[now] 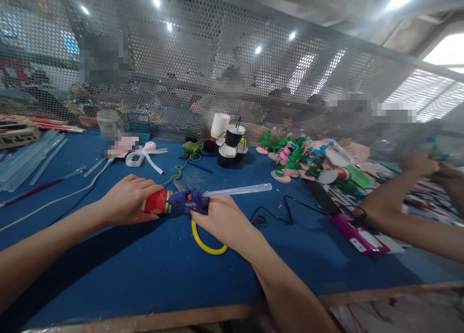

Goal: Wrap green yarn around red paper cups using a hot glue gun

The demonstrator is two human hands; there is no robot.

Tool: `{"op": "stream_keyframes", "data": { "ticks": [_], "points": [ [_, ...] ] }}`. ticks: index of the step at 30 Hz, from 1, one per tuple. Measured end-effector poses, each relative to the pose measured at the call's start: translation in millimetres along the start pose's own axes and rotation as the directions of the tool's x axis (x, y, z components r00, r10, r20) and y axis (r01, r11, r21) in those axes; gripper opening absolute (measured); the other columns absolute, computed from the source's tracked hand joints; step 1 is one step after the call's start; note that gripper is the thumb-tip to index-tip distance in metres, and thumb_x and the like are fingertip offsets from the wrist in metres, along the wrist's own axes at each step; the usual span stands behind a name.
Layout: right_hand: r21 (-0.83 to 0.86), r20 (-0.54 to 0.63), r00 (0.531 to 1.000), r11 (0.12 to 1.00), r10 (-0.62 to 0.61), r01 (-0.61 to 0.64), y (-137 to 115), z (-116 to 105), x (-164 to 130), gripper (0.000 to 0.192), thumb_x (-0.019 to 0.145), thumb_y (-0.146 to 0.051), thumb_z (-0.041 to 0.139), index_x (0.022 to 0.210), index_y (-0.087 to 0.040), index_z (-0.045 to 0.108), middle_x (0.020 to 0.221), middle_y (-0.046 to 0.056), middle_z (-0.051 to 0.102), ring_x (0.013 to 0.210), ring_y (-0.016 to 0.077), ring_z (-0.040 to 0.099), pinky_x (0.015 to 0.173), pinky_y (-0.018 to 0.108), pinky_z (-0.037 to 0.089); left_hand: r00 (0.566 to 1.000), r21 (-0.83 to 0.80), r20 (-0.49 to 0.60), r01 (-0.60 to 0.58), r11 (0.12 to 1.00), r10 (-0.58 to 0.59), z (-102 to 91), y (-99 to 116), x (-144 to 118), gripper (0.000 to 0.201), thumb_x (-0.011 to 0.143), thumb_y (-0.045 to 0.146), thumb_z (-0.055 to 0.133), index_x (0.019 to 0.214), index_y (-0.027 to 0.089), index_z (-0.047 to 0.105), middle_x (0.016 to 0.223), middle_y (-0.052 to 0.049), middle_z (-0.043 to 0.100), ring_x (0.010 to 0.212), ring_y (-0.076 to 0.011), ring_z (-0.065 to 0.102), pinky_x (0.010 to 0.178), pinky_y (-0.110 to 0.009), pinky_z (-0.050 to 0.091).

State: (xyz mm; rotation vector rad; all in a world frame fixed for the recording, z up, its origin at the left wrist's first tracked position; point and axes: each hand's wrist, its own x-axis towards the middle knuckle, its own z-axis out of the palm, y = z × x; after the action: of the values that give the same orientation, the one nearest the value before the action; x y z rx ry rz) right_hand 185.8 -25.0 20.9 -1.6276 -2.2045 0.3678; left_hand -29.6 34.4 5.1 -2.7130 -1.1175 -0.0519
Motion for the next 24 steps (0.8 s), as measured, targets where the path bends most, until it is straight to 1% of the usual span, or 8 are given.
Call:
{"op": "stream_keyframes", "data": {
  "ticks": [8,10,14,17,21,24],
  "points": [
    [-0.101,0.022,0.999,0.994,-0.026,0.028,1.3,1.4,-0.1,0.02,0.073,-0.023,0.049,0.054,-0.019,0.048,0.045,-0.004,0.043,0.043,0.0104,0.038,0.044,0.023,0.026,0.996,-0.022,0.075,0.04,0.999,-0.038,-5.6,0.7,1.5,0.048,0.066,0.046,0.059,0.104,0.016,0.056,0.091,-0.008,0.064,0.086,-0.0284,0.06,0.074,-0.038,0.038],
    [-0.108,0.017,0.999,0.994,-0.032,0.034,1.0,0.3,-0.4,0.02,0.074,-0.023,0.048,0.055,-0.019,0.05,0.045,-0.003,0.043,0.044,0.0105,0.039,0.044,0.023,0.027,0.995,-0.031,0.085,0.044,0.999,-0.041,-6.5,0.8,1.6,0.048,0.066,0.047,0.059,0.103,0.016,0.056,0.09,-0.008,0.064,0.085,-0.0285,0.06,0.074,-0.039,0.038],
    [-0.129,0.034,0.998,0.99,-0.052,0.056,-1.0,-1.7,-1.0,0.013,0.072,-0.02,0.049,0.06,-0.018,0.054,0.047,-0.003,0.044,0.044,0.0104,0.038,0.044,0.023,0.026,0.995,-0.046,0.094,0.043,0.998,-0.038,-6.3,-0.3,1.8,0.048,0.066,0.048,0.058,0.102,0.016,0.057,0.089,-0.007,0.064,0.082,-0.0283,0.061,0.072,-0.039,0.039],
    [-0.125,0.043,0.998,0.991,-0.048,0.053,-2.0,-1.1,-1.1,0.013,0.072,-0.019,0.049,0.059,-0.018,0.052,0.047,-0.004,0.041,0.043,0.0097,0.035,0.043,0.023,0.024,0.995,-0.052,0.096,0.042,0.998,-0.037,-5.7,-1.2,2.0,0.048,0.066,0.049,0.058,0.1,0.016,0.057,0.087,-0.007,0.064,0.081,-0.0285,0.061,0.071,-0.039,0.039],
    [-0.106,0.043,0.998,0.994,-0.037,0.041,-0.5,1.2,-1.1,0.02,0.073,-0.02,0.05,0.054,-0.019,0.045,0.045,-0.005,0.036,0.042,0.0089,0.033,0.043,0.023,0.023,0.994,-0.044,0.104,0.048,0.998,-0.043,-5.6,-1.5,2.4,0.047,0.065,0.049,0.058,0.099,0.017,0.057,0.087,-0.007,0.064,0.081,-0.0279,0.061,0.071,-0.038,0.039],
    [-0.092,0.027,0.999,0.995,-0.037,0.039,2.1,2.7,-0.7,0.023,0.073,-0.022,0.05,0.052,-0.019,0.042,0.044,-0.005,0.037,0.042,0.0091,0.034,0.044,0.023,0.024,0.994,-0.043,0.102,0.045,0.998,-0.04,-5.4,-1.0,2.4,0.046,0.065,0.049,0.058,0.099,0.016,0.057,0.087,-0.008,0.064,0.081,-0.0274,0.061,0.071,-0.037,0.039]
  ]
}}
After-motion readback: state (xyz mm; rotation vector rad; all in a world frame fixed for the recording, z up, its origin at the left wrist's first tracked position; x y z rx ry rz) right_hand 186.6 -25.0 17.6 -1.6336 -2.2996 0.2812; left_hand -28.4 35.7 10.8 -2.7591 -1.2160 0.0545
